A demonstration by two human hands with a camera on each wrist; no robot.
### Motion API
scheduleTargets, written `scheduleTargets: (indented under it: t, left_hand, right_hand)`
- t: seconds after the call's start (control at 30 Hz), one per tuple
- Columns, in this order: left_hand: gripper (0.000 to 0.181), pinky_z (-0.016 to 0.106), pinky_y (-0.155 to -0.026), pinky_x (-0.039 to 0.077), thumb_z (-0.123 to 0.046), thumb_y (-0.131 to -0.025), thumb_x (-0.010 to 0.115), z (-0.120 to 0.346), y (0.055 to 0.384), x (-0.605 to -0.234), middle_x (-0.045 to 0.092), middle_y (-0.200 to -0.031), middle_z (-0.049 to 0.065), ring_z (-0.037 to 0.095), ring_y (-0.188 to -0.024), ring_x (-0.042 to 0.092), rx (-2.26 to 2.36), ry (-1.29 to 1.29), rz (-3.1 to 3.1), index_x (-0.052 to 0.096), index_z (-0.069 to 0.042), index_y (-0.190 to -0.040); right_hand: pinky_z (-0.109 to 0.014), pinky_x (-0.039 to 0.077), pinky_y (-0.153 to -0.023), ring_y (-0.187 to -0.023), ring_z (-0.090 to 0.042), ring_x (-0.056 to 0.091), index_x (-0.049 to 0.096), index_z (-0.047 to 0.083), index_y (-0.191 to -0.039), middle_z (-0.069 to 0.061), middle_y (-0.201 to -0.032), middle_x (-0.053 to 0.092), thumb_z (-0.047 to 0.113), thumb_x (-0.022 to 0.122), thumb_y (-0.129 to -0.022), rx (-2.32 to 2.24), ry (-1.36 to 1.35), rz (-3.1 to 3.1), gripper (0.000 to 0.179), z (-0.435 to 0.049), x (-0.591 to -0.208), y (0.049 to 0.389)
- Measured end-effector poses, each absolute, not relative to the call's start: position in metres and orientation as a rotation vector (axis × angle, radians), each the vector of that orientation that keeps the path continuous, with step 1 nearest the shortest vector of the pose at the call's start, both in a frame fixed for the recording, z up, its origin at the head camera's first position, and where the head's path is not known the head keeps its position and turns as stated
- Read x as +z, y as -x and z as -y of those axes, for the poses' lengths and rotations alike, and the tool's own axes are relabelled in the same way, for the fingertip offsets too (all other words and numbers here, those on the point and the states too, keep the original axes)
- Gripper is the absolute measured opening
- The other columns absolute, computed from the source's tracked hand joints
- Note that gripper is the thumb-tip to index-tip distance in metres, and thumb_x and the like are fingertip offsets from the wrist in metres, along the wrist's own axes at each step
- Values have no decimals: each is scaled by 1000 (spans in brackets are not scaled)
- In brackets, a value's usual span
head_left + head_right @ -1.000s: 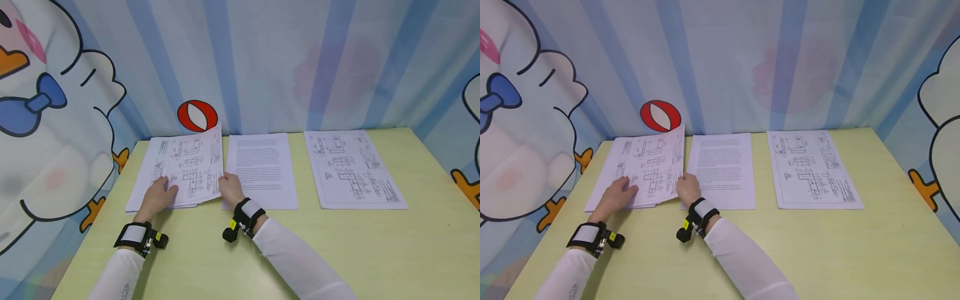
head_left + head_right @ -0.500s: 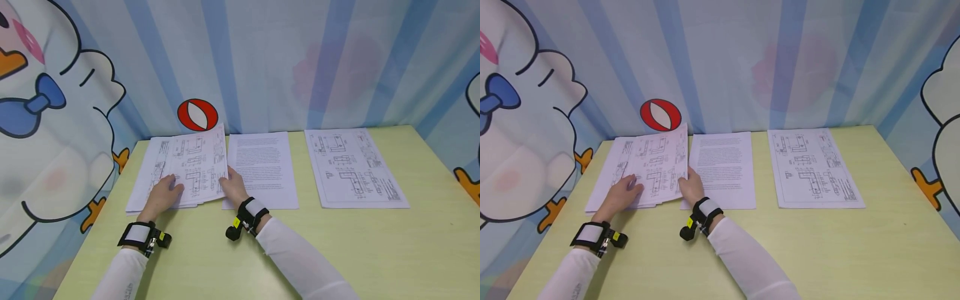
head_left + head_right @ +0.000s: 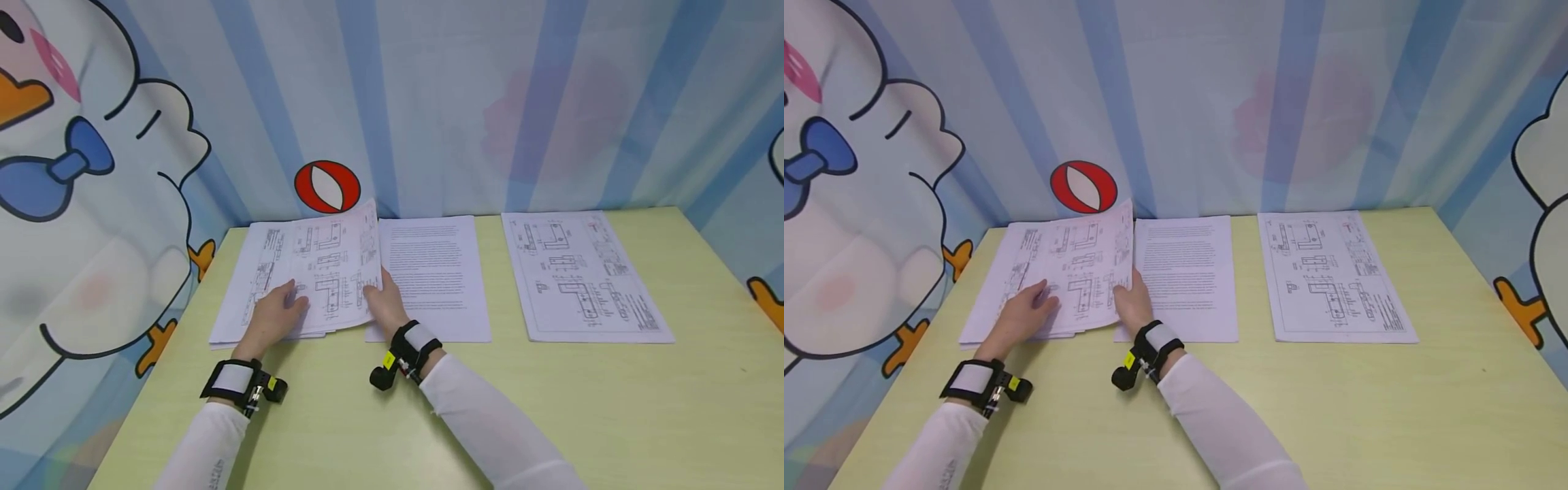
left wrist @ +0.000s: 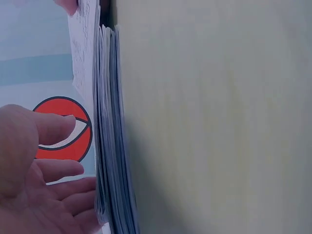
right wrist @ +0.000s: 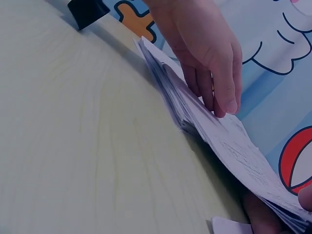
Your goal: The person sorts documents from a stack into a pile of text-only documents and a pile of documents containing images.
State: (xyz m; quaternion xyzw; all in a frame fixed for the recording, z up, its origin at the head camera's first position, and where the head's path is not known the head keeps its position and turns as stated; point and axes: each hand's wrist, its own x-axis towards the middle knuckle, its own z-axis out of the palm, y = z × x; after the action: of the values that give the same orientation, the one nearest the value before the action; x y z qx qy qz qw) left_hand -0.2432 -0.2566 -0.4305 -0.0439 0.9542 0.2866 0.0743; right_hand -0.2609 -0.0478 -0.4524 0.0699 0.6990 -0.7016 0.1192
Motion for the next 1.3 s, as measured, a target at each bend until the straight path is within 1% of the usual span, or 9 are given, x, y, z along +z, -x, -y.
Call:
scheduleTargets:
  t: [0.13, 0.2, 0.27, 0.4, 0.5, 0.7, 0.9, 1.13, 1.3]
  left_hand:
    - [63, 50, -121, 28, -33, -103, 45, 252, 244, -429, 33, -159, 24, 40, -149, 30, 908, 143, -2867, 28, 0, -154]
    - [62, 51, -121, 28, -31, -103, 45, 251, 244, -429, 33, -159, 24, 40, -149, 30, 946, 160, -2863, 29, 1, -154]
    - [61, 50, -121, 28, -31, -103, 45, 250, 245, -429, 33, -159, 24, 40, -148, 31, 979, 184, -2859, 31, 1, -153]
    - [59, 50, -122, 27, -30, -104, 46, 249, 248, -430, 34, -158, 23, 39, -149, 30, 1045, 178, -2851, 34, 0, -152]
    - [59, 50, -122, 25, -30, -103, 46, 246, 250, -431, 34, -158, 24, 39, -149, 29, 1077, 147, -2841, 34, 0, -152]
    - [62, 51, -122, 27, -32, -103, 45, 238, 251, -432, 31, -159, 24, 40, -149, 29, 1033, 96, -2825, 30, 1, -154]
    - [67, 50, -122, 27, -36, -104, 43, 226, 252, -433, 27, -162, 22, 38, -151, 26, 1034, 86, -2822, 21, -1, -157]
    - [66, 48, -120, 32, -37, -104, 43, 203, 258, -430, 33, -160, 19, 36, -148, 35, 1378, 201, -2795, 19, -8, -159]
    - [65, 44, -117, 37, -40, -104, 45, 175, 260, -422, 40, -158, 6, 25, -141, 46, 1711, 313, -2560, 19, -20, -160]
  right_hand:
    - [-33, 46, -97, -113, -20, 58, 44, 16, -147, -9, -132, 61, 21, 46, -101, -2097, -207, -1925, 47, 46, -449, 260]
    - [-29, 48, -86, -103, -18, 60, 51, 14, -142, -10, -124, 65, 20, 46, -101, -2113, -206, -1891, 41, 45, -447, 259]
    - [-26, 47, -82, -99, -16, 59, 54, 12, -139, -10, -120, 66, 20, 45, -101, -2095, -213, -1934, 40, 45, -446, 259]
    - [-33, 48, -94, -106, -21, 59, 56, 6, -138, -14, -122, 65, 20, 42, -101, -2029, -221, -2112, 42, 42, -442, 258]
    - [-40, 44, -108, -119, -25, 57, 50, 6, -144, -14, -133, 62, 22, 41, -101, -1984, -241, -2184, 46, 36, -438, 258]
    - [-38, 47, -101, -114, -23, 60, 49, 10, -146, -11, -130, 64, 23, 42, -103, -2015, -308, -2180, 46, 15, -433, 258]
    - [-41, 39, -115, -131, -21, 52, 41, 13, -151, -7, -142, 56, 24, 43, -105, -2147, -299, -2041, 48, -8, -425, 257]
    - [-29, 44, -98, -122, -14, 55, 43, 17, -150, -2, -136, 59, 24, 44, -105, -2278, -286, -1859, 45, -36, -418, 256]
    - [-26, 42, -98, -124, -13, 52, 39, 17, -152, -2, -140, 56, 24, 42, -106, -2317, -268, -1811, 47, -58, -416, 255]
